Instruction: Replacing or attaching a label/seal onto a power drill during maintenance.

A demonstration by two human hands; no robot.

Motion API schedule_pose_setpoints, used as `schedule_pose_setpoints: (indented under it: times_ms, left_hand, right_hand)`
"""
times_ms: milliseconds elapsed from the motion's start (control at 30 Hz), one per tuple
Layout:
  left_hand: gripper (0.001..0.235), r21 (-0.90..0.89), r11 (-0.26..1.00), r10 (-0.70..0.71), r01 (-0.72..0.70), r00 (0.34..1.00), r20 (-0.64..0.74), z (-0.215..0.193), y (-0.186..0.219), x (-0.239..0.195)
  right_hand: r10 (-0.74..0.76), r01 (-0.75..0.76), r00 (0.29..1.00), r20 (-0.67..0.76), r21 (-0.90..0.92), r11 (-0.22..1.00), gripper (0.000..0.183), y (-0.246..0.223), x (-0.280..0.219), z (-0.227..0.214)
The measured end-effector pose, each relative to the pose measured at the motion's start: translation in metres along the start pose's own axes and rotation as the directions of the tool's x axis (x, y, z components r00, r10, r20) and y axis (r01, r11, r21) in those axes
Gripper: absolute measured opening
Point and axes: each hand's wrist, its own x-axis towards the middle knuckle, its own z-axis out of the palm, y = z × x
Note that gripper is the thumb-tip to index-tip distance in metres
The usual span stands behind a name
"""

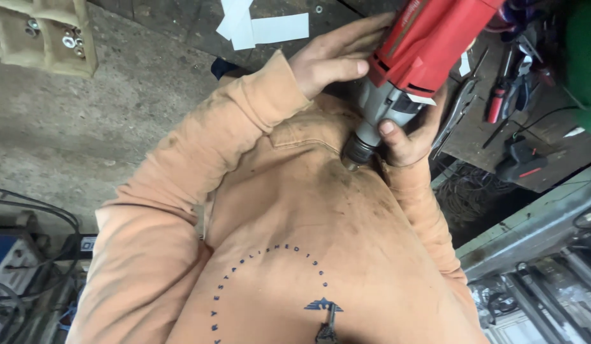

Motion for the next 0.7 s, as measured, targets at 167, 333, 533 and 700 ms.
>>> schedule_pose_setpoints:
  times_ms: [167,333,533,700]
  left_hand:
    - [0.082,0.117,0.989,-0.078,0.088,0.993,-0.090,0.010,0.012,-0.005]
    - [0.087,0.232,0.950,-0.162,0.210,0.964,-0.213,0.019,0.036,-0.009]
    - [0.088,0.264,0.923,-0.196,0.282,0.931,-0.308,0.013,0.045,-0.019]
    - [0.090,0.302,0.909,-0.186,0.288,0.928,-0.323,0.014,0.051,-0.013]
  right_hand:
    - [-0.005,0.011,0.997,0.076,-0.077,0.997,0.120,0.002,0.000,-0.002]
    - [-0.033,0.053,0.990,0.134,-0.146,0.988,0.114,-0.013,0.005,0.015]
    - [0.118,-0.155,0.972,0.201,0.179,0.972,0.118,-0.027,0.011,0.028]
    - [0.091,-0.122,0.968,0.234,0.119,0.985,0.113,-0.024,0.012,0.022]
